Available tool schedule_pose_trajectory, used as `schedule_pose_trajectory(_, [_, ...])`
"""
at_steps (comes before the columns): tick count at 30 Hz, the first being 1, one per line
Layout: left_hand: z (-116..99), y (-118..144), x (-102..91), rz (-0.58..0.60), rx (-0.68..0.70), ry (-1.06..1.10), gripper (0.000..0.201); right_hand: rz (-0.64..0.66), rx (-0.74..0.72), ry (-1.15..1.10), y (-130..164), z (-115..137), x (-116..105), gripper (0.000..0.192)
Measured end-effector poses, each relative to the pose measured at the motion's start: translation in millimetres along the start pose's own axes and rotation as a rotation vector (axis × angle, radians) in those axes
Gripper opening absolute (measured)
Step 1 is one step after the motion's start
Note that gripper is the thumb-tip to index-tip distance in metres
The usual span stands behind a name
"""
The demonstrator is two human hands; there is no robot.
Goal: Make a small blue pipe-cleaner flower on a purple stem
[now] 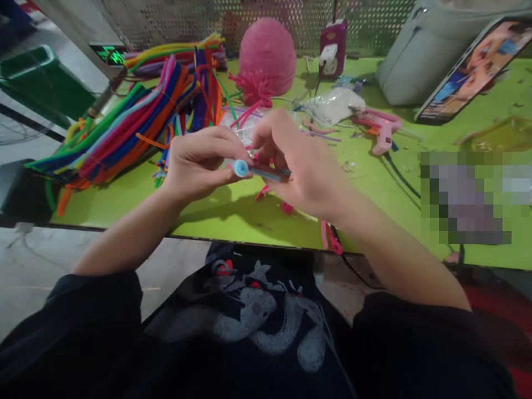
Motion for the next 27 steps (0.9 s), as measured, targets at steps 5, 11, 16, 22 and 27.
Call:
schedule_pose_trajectory(5, [-11.3,-2.6,2.2,0.033,0.008,-0.044,0.045,-0.013,-0.010,-0.034,-0.4,6.2,-3.1,0.028])
schedule_pose_trajectory(11, [-22.1,-2.8,0.9,0.019,0.047,-0.018,0.040,0.017,-0.040,0.097,-1.0,19.9,-6.0,0.027])
schedule_pose_trajectory(16, [-31.2,-1.6,1.5,0.016,0.132,-0.042,0.031,0.017,0.005,0.047,-0.5,12.3,-4.1,0.021])
schedule_pose_trajectory(22, [-39.2,-1.7,4.5,0.027,0.153,-0.060,0.030,0.037,0.011,-0.103,0.2,5.7,1.3,0.027])
schedule_pose_trajectory(27, [-32.8,-0.3,6.2,0.043,0.050,-0.112,0.033,0.071,0.025,-0.077,1.2,4.4,5.4,0.023])
Point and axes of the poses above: each hand's wrist, its own y-axis away from the middle knuckle, its own x-axis out of the palm, z = x × y, the point moved 9 cm from there along -y, towards the middle knuckle, and after that the axes turned 11 degrees about y, right-handed, at the moved point
